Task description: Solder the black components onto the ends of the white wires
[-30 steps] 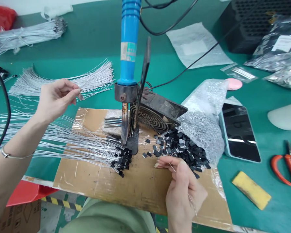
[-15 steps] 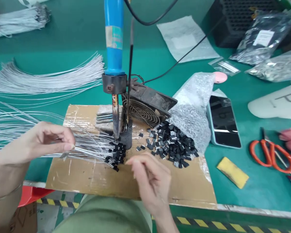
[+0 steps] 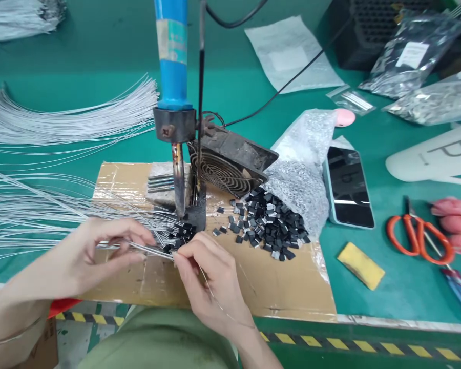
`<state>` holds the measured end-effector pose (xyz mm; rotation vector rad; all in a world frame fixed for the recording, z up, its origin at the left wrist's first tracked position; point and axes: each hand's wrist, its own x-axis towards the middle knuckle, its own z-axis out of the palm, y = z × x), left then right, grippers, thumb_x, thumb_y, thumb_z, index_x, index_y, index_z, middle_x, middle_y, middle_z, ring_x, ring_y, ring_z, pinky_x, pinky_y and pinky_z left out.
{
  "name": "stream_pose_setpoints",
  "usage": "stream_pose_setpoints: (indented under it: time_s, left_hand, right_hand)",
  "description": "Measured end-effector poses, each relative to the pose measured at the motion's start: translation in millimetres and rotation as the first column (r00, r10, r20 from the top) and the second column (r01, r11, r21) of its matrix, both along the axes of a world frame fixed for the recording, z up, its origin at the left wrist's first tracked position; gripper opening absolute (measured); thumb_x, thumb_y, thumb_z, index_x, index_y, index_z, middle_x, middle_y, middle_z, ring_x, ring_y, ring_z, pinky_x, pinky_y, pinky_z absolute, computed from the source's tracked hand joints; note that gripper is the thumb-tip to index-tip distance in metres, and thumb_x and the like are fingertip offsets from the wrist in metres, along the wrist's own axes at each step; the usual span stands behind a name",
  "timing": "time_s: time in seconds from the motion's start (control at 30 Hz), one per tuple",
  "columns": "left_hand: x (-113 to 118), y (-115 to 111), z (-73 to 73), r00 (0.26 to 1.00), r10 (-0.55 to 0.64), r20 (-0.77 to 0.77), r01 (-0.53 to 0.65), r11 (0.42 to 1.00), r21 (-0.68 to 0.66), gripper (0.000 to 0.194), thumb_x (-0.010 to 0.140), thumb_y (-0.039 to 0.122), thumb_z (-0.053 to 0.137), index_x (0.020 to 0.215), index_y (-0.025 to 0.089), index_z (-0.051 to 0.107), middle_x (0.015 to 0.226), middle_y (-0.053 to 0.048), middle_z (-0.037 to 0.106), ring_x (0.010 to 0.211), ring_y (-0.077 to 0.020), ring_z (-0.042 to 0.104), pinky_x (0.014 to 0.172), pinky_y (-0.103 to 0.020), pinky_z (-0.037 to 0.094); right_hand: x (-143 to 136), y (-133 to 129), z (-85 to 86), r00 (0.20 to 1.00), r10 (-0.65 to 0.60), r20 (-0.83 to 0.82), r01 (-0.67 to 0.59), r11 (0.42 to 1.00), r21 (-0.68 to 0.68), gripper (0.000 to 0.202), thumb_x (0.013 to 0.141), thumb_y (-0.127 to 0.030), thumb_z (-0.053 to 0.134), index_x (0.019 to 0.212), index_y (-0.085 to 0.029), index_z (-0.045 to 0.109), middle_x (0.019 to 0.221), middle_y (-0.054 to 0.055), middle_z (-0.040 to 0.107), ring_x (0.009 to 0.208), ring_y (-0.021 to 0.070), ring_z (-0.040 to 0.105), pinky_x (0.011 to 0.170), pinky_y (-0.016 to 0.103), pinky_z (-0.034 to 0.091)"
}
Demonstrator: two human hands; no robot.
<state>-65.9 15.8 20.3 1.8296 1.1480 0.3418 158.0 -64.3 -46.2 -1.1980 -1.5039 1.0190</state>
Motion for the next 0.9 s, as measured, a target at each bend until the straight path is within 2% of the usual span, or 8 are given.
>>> stream_pose_setpoints:
  time_s: [0.03, 0.1, 0.23, 0.33, 0.43, 0.53, 0.63, 0.9]
  left_hand:
    - [6.8, -4.9, -0.4, 0.998, -0.056, -0.03, 0.054, 0.997, -0.054, 0.013, 0.094, 0.03, 0.073, 0.104, 0.026, 0.079, 0.064, 0.003, 0.065, 0.051, -0.0127, 0.053, 0.047, -0.023, 0.04]
    - [20.3, -13.1, -2.2, 0.995, -0.085, -0.056, 0.079, 0.991, -0.11, 0.015, 0.101, 0.03, 0.063, 0.106, 0.024, 0.076, 0.063, 0.005, 0.059, 0.051, -0.0118, 0.047, 0.048, -0.024, 0.036]
    - [38.5, -20.0, -9.2, 1.0, -0.027, -0.005, 0.025, 0.985, -0.172, 0.021, 0.102, 0.024, 0.056, 0.085, 0.021, 0.067, 0.067, 0.003, 0.06, 0.057, -0.012, 0.049, 0.054, -0.024, 0.036]
    - [43.0, -19.9, -14.4, 0.997, 0.046, 0.068, -0.027, 0.967, -0.252, 0.02, 0.101, 0.025, 0.058, 0.083, 0.02, 0.065, 0.068, 0.002, 0.062, 0.06, -0.0127, 0.05, 0.055, -0.025, 0.037]
    - [44.3, -18.6, -16.2, 0.984, 0.131, 0.117, -0.09, 0.948, -0.304, 0.02, 0.099, 0.029, 0.06, 0.082, 0.019, 0.065, 0.069, 0.002, 0.062, 0.058, -0.0123, 0.047, 0.054, -0.026, 0.036]
    - [45.0, -17.1, -14.4, 0.976, 0.185, 0.113, -0.14, 0.937, -0.32, 0.021, 0.096, 0.029, 0.062, 0.079, 0.018, 0.064, 0.065, 0.002, 0.059, 0.055, -0.0115, 0.044, 0.052, -0.025, 0.034]
    - [45.2, -16.0, -12.0, 0.972, 0.208, 0.112, -0.161, 0.93, -0.332, 0.019, 0.094, 0.029, 0.063, 0.079, 0.018, 0.066, 0.064, 0.002, 0.059, 0.055, -0.0115, 0.045, 0.051, -0.025, 0.035]
    - [43.3, -16.5, -13.4, 0.968, 0.229, 0.105, -0.183, 0.924, -0.337, 0.02, 0.094, 0.034, 0.064, 0.083, 0.017, 0.068, 0.07, -0.001, 0.066, 0.057, -0.0129, 0.047, 0.053, -0.027, 0.034]
  right_hand:
    - [-0.3, -0.4, -0.6, 1.0, 0.003, 0.018, -0.003, 1.0, 0.019, 0.021, 0.104, -0.012, 0.059, 0.084, -0.02, 0.06, 0.077, -0.003, 0.053, 0.07, 0.012, 0.051, 0.061, 0.027, 0.037]
    - [-0.8, -1.6, -2.4, 0.999, -0.005, 0.049, 0.003, 0.998, 0.056, 0.019, 0.103, -0.011, 0.059, 0.086, -0.021, 0.06, 0.077, -0.003, 0.052, 0.071, 0.0126, 0.051, 0.062, 0.027, 0.038]
    - [-1.3, -4.9, -7.9, 0.993, -0.072, 0.093, 0.061, 0.992, 0.114, 0.018, 0.101, -0.008, 0.06, 0.089, -0.021, 0.062, 0.077, -0.002, 0.054, 0.07, 0.0134, 0.05, 0.061, 0.028, 0.038]
    - [-2.6, -6.6, -10.5, 0.987, -0.143, 0.076, 0.133, 0.984, 0.118, 0.017, 0.1, -0.009, 0.061, 0.088, -0.02, 0.064, 0.075, -0.002, 0.057, 0.066, 0.013, 0.052, 0.059, 0.027, 0.039]
    - [-3.1, -6.9, -10.1, 0.956, -0.292, 0.012, 0.291, 0.956, 0.041, 0.02, 0.102, -0.016, 0.063, 0.082, -0.02, 0.067, 0.068, -0.003, 0.057, 0.062, 0.0127, 0.053, 0.056, 0.027, 0.04]
    - [-1.3, -6.8, -8.4, 0.898, -0.432, -0.084, 0.422, 0.9, -0.109, 0.025, 0.103, -0.024, 0.065, 0.079, -0.02, 0.072, 0.062, -0.004, 0.054, 0.053, 0.0106, 0.051, 0.05, 0.024, 0.04]
    - [-0.4, -6.9, -7.8, 0.884, -0.434, -0.173, 0.403, 0.896, -0.185, 0.023, 0.102, -0.028, 0.068, 0.083, -0.021, 0.079, 0.064, -0.003, 0.06, 0.047, 0.0086, 0.055, 0.044, 0.021, 0.043]
    - [-15.8, -6.2, -4.3, 0.861, -0.343, -0.375, 0.234, 0.923, -0.307, 0.017, 0.099, -0.026, 0.072, 0.1, -0.029, 0.088, 0.079, 0.002, 0.077, 0.053, 0.0101, 0.064, 0.044, 0.018, 0.056]
